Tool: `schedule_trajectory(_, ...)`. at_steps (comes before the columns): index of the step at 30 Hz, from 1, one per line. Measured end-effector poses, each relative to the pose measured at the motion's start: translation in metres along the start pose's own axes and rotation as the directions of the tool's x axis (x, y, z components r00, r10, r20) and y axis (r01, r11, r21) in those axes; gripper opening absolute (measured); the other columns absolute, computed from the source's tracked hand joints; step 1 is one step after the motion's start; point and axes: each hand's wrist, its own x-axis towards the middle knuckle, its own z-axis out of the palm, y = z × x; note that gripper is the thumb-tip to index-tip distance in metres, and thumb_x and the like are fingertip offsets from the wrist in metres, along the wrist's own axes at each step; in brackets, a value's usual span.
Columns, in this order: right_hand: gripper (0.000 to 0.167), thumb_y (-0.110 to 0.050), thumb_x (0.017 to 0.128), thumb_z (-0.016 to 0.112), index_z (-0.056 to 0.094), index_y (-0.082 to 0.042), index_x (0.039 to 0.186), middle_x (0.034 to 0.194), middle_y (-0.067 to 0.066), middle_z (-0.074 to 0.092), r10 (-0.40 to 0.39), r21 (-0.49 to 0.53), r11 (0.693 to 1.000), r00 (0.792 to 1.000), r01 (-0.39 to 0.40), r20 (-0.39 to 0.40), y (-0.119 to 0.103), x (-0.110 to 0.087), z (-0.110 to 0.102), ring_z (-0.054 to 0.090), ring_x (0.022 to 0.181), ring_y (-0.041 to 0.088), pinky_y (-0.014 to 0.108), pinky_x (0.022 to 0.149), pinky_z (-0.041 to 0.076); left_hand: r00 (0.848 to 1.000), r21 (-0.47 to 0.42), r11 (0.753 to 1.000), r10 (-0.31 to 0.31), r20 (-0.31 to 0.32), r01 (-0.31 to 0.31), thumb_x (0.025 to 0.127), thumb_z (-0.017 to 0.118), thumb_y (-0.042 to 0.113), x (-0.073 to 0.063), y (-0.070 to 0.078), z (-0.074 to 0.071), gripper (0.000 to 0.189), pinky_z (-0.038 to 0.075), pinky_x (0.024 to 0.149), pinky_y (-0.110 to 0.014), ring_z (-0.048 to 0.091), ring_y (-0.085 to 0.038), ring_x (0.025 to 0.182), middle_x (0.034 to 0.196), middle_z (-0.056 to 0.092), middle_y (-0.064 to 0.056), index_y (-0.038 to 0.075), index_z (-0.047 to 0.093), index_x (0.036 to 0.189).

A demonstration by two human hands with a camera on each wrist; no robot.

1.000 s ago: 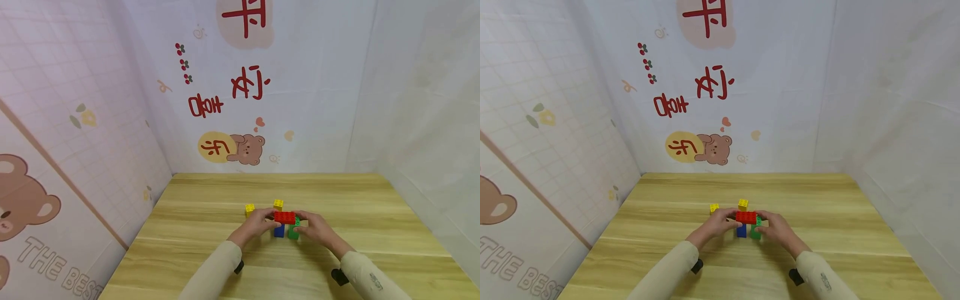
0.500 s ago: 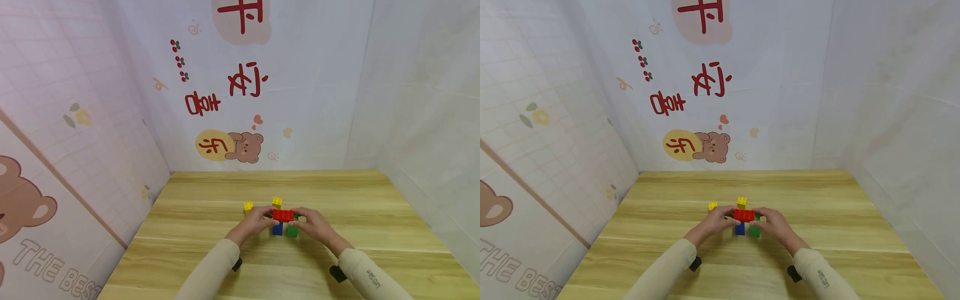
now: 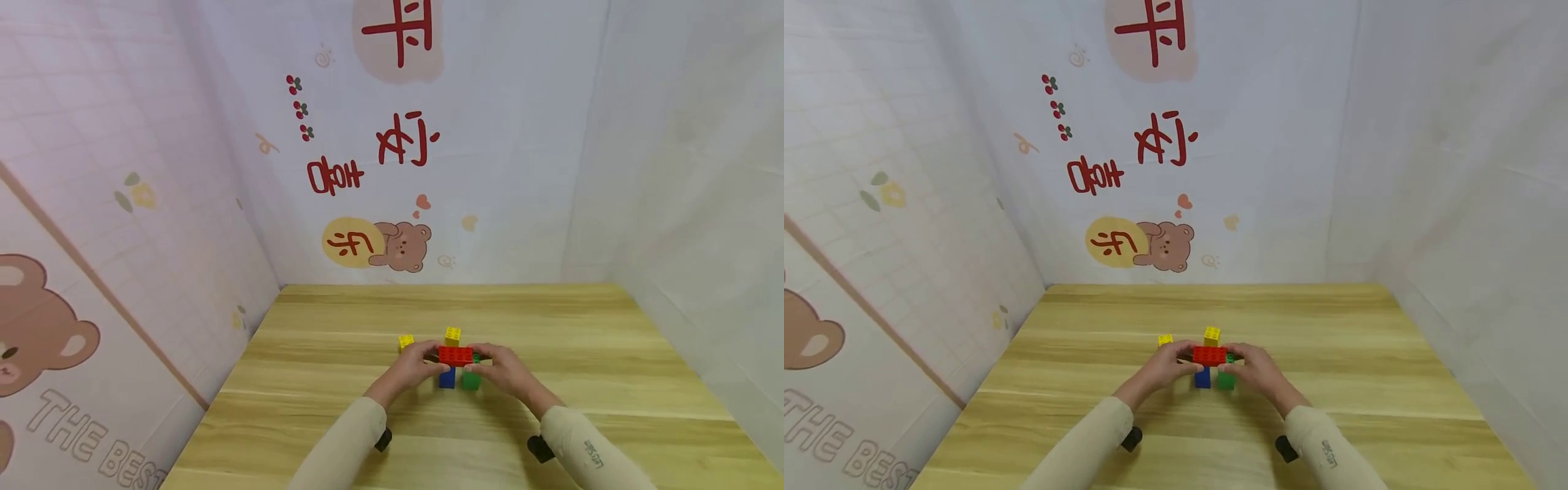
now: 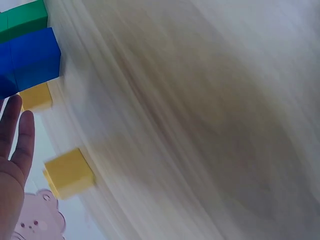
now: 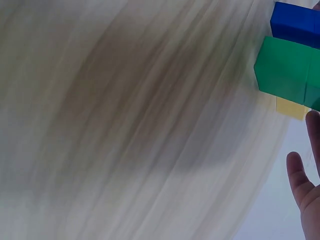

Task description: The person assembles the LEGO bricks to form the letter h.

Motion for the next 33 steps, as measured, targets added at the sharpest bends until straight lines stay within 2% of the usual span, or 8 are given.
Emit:
schedule_trajectory(5, 0.042, -0.033, 0.092, 0.071, 0.066, -0.008, 0.127, 0.118, 0.005, 0.067, 0.000, 0.051, 0.999, 1.000, -0.001, 0.010, -0.003, 0.007, 0.016, 0.059, 0.108, 0.026, 0.058, 0.096, 0.043, 0.999, -0.030, 1.000, -0.010, -0.042, 0.009, 0.092, 0.073, 0.023, -0.009, -0.010, -0.006, 0.033, 0.054, 0.086, -0.037, 0.063, -0.017, 0.102, 0.110, 0.068, 0.006, 0.018, 0.067, 0.124)
schedule_trajectory(9, 0.044, -0.031, 0.093, 0.071, 0.065, -0.006, 0.129, 0.118, 0.006, 0.066, 0.004, 0.041, 0.999, 1.000, -0.005, 0.012, -0.007, 0.010, 0.021, 0.059, 0.108, 0.026, 0.054, 0.093, 0.046, 0.998, -0.029, 1.000, -0.012, -0.061, 0.010, 0.091, 0.074, 0.024, -0.012, -0.013, -0.011, 0.035, 0.054, 0.085, -0.037, 0.064, -0.018, 0.101, 0.110, 0.068, 0.005, 0.016, 0.067, 0.125)
schedule_trajectory(13, 0.044, -0.029, 0.092, 0.072, 0.065, -0.005, 0.128, 0.117, 0.006, 0.067, 0.022, 0.017, 1.000, 1.000, -0.022, 0.004, -0.011, 0.009, 0.022, 0.060, 0.106, 0.025, 0.055, 0.093, 0.046, 0.998, -0.019, 1.000, -0.012, -0.054, 0.011, 0.090, 0.076, 0.027, -0.014, -0.016, -0.017, 0.044, 0.052, 0.089, -0.040, 0.063, -0.021, 0.106, 0.116, 0.067, 0.002, 0.015, 0.064, 0.130)
schedule_trajectory(16, 0.047, -0.028, 0.090, 0.074, 0.064, -0.005, 0.130, 0.117, 0.007, 0.067, 0.031, 0.011, 0.999, 1.000, -0.031, -0.001, -0.012, 0.008, 0.024, 0.060, 0.107, 0.026, 0.055, 0.094, 0.046, 0.998, -0.034, 0.999, -0.013, -0.064, 0.011, 0.092, 0.072, 0.023, -0.018, -0.021, -0.028, 0.047, 0.050, 0.093, -0.042, 0.061, -0.025, 0.112, 0.123, 0.065, -0.005, 0.012, 0.060, 0.135)
schedule_trajectory(20, 0.059, -0.030, 0.088, 0.077, 0.058, -0.006, 0.138, 0.123, 0.009, 0.066, 0.040, 0.004, 0.999, 0.999, -0.040, 0.006, -0.010, 0.004, 0.027, 0.059, 0.113, 0.029, 0.055, 0.097, 0.045, 0.993, -0.052, 0.999, -0.019, -0.120, 0.012, 0.092, 0.067, 0.016, -0.019, -0.029, -0.046, 0.046, 0.051, 0.091, -0.042, 0.059, -0.027, 0.112, 0.127, 0.063, -0.012, 0.008, 0.058, 0.137)
schedule_trajectory(26, 0.065, -0.033, 0.087, 0.077, 0.054, -0.007, 0.142, 0.124, 0.010, 0.065, 0.059, 0.022, 0.998, 0.998, -0.058, -0.033, -0.007, 0.000, 0.030, 0.059, 0.115, 0.032, 0.055, 0.096, 0.047, 0.973, -0.033, 0.997, -0.080, -0.216, 0.075, 0.094, 0.069, 0.022, -0.014, -0.040, -0.066, 0.046, 0.052, 0.091, -0.041, 0.058, -0.026, 0.112, 0.127, 0.061, -0.013, 0.011, 0.059, 0.137)
schedule_trajectory(29, 0.060, -0.033, 0.087, 0.077, 0.058, -0.007, 0.137, 0.123, 0.010, 0.066, 0.078, 0.052, 0.996, 0.995, -0.075, -0.056, -0.007, 0.001, 0.031, 0.060, 0.115, 0.032, 0.054, 0.095, 0.047, 0.964, -0.032, 0.993, -0.118, -0.236, 0.114, 0.093, 0.072, 0.023, -0.012, -0.047, -0.069, 0.049, 0.050, 0.094, -0.045, 0.056, -0.030, 0.115, 0.130, 0.060, -0.015, 0.010, 0.058, 0.138)
schedule_trajectory(33, 0.051, -0.031, 0.086, 0.078, 0.064, -0.007, 0.130, 0.121, 0.008, 0.067, 0.115, 0.077, 0.991, 0.990, -0.110, -0.076, -0.008, 0.002, 0.035, 0.060, 0.115, 0.032, 0.054, 0.096, 0.047, 0.964, -0.038, 0.990, -0.139, -0.228, 0.134, 0.092, 0.073, 0.022, -0.010, -0.057, -0.069, 0.054, 0.048, 0.095, -0.048, 0.054, -0.033, 0.117, 0.131, 0.058, -0.017, 0.007, 0.055, 0.140)
